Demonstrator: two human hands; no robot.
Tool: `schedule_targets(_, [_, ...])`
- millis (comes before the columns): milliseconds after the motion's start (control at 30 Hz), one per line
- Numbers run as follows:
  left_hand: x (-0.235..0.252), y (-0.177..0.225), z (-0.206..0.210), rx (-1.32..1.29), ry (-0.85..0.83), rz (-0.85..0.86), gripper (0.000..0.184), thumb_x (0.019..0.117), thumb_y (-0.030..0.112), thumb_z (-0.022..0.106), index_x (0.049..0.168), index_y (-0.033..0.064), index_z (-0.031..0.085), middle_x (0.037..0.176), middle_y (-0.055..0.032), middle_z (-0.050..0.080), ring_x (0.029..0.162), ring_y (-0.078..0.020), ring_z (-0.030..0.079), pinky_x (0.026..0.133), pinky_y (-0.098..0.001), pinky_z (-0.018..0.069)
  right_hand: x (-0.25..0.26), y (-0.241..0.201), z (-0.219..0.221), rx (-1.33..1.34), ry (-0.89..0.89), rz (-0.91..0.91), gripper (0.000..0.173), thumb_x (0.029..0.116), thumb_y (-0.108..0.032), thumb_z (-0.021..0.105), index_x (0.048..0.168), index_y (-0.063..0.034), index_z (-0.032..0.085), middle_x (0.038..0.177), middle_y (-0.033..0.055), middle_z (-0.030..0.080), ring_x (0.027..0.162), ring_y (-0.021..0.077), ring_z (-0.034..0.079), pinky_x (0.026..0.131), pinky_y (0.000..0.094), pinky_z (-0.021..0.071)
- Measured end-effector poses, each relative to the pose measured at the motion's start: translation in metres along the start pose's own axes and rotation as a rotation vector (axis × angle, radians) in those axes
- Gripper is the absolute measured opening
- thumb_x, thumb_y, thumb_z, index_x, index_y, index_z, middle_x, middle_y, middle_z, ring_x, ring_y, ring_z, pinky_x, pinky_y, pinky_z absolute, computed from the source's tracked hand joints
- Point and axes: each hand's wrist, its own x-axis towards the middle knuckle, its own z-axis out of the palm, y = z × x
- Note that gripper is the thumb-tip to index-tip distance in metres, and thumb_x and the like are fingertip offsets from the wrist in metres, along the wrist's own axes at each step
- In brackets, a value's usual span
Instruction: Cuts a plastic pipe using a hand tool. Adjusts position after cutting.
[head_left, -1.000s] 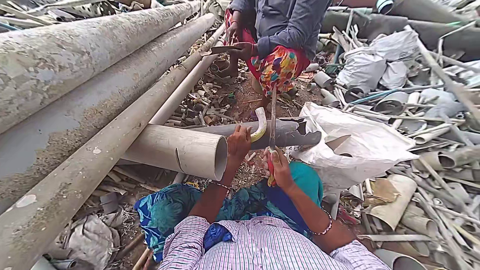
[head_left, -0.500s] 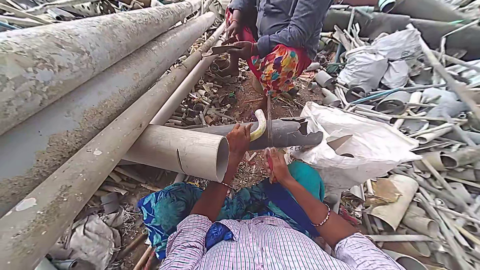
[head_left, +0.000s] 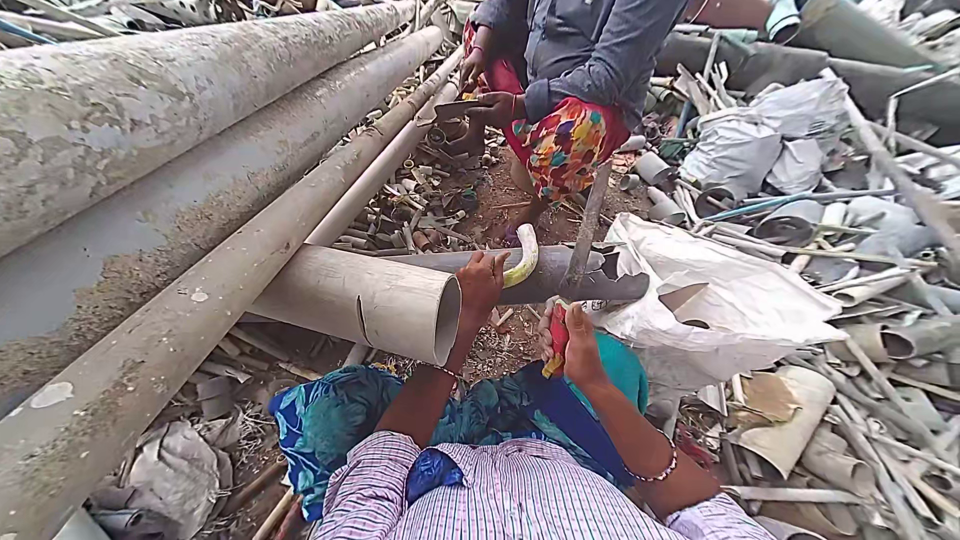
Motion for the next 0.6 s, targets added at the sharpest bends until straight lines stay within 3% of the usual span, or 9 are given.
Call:
schedule_targets(67, [-0.002, -0.002, 0.000, -0.013, 0.015, 0.018, 0.040, 0.1058, 0.026, 0.057, 0.083, -0.0056, 0.067, 0.082, -0.0219, 0.063, 0.070, -0.0376, 0.065, 0.063, -0.0516, 0.0524, 0.001, 0.008, -0.003, -0.078, -0.011, -0.204, 0.043, 0.1048, -0.059, 0.036, 0.098, -0.0206, 0.054, 0.068, -0.0177, 0.055, 0.053, -0.0056, 0.051, 0.049, 0.0135, 0.0458])
schedule_targets(100, [-0.004, -0.005, 0.001, -0.005, 0.024, 0.033, 0.041, 0.1060, 0.027, 0.056, 0.083, -0.0045, 0.068, 0.082, -0.0210, 0.063, 0.069, -0.0364, 0.065, 0.062, -0.0506, 0.0531, 0.000, 0.016, -0.003, -0.047, -0.005, -0.115, 0.040, 0.1084, -0.052, 0.034, 0.096, -0.0190, 0.053, 0.065, -0.0160, 0.054, 0.051, -0.0049, 0.051, 0.048, 0.0132, 0.0451])
schedule_targets(133, [-0.005, -0.008, 0.003, 0.004, 0.024, 0.042, 0.041, 0.1064, 0.028, 0.055, 0.083, -0.0031, 0.068, 0.082, -0.0198, 0.063, 0.068, -0.0349, 0.065, 0.061, -0.0494, 0.0532, -0.002, 0.020, -0.001, 0.013, 0.008, 0.146, 0.041, 0.1116, -0.040, 0.025, 0.091, -0.0152, 0.051, 0.059, -0.0121, 0.050, 0.046, -0.0025, 0.047, 0.045, 0.0131, 0.0429])
schedule_targets(200, [-0.008, -0.010, 0.005, 0.024, 0.015, 0.037, 0.042, 0.1068, 0.030, 0.055, 0.081, -0.0018, 0.066, 0.084, -0.0189, 0.063, 0.067, -0.0333, 0.065, 0.059, -0.0480, 0.0542, 0.002, 0.014, 0.003, 0.098, 0.041, 0.658, 0.052, 0.1113, -0.046, 0.012, 0.089, -0.0130, 0.046, 0.054, -0.0046, 0.040, 0.039, 0.0057, 0.040, 0.038, 0.0193, 0.0390])
schedule_targets(267, [-0.002, -0.005, 0.004, 0.001, 0.045, 0.016, 0.040, 0.1060, 0.026, 0.056, 0.081, -0.0035, 0.067, 0.082, -0.0198, 0.063, 0.068, -0.0345, 0.065, 0.060, -0.0483, 0.0536, -0.001, -0.001, 0.003, 0.132, 0.016, 0.512, 0.054, 0.1110, -0.043, 0.009, 0.089, -0.0123, 0.048, 0.054, -0.0056, 0.044, 0.039, 0.0046, 0.043, 0.039, 0.0179, 0.0419])
schedule_targets(400, [-0.009, -0.005, -0.001, -0.023, 0.027, 0.023, 0.042, 0.1065, 0.027, 0.055, 0.078, -0.0034, 0.063, 0.081, -0.0202, 0.061, 0.066, -0.0346, 0.063, 0.059, -0.0479, 0.0527, -0.002, 0.016, -0.009, -0.004, -0.009, -0.173, 0.046, 0.1007, -0.065, 0.039, 0.097, -0.0219, 0.055, 0.066, -0.0163, 0.056, 0.052, -0.0039, 0.053, 0.049, 0.0148, 0.0467])
schedule_targets(467, [-0.011, -0.006, 0.001, -0.019, 0.025, 0.019, 0.042, 0.1065, 0.028, 0.056, 0.079, -0.0031, 0.064, 0.082, -0.0198, 0.060, 0.066, -0.0337, 0.063, 0.058, -0.0473, 0.0524, -0.004, 0.028, -0.007, 0.049, 0.025, 0.174, 0.045, 0.1113, -0.042, 0.023, 0.089, -0.0151, 0.051, 0.058, -0.0114, 0.050, 0.045, -0.0014, 0.048, 0.044, 0.0140, 0.0432])
schedule_targets(533, [-0.010, -0.010, 0.006, 0.010, 0.053, 0.025, 0.041, 0.1063, 0.028, 0.056, 0.079, -0.0018, 0.065, 0.082, -0.0183, 0.062, 0.065, -0.0315, 0.064, 0.056, -0.0454, 0.0534, 0.000, 0.018, -0.002, 0.088, 0.035, 0.650, 0.055, 0.1110, -0.046, 0.009, 0.089, -0.0124, 0.047, 0.053, -0.0044, 0.041, 0.039, 0.0063, 0.041, 0.039, 0.0201, 0.0400])
schedule_targets(600, [-0.002, -0.010, 0.011, 0.000, 0.102, 0.027, 0.041, 0.1055, 0.026, 0.057, 0.078, -0.0023, 0.066, 0.080, -0.0179, 0.062, 0.063, -0.0309, 0.064, 0.056, -0.0446, 0.0528, -0.001, 0.001, -0.001, 0.122, 0.014, 0.479, 0.056, 0.1104, -0.043, 0.008, 0.088, -0.0124, 0.048, 0.054, -0.0061, 0.045, 0.040, 0.0043, 0.045, 0.039, 0.0177, 0.0429])
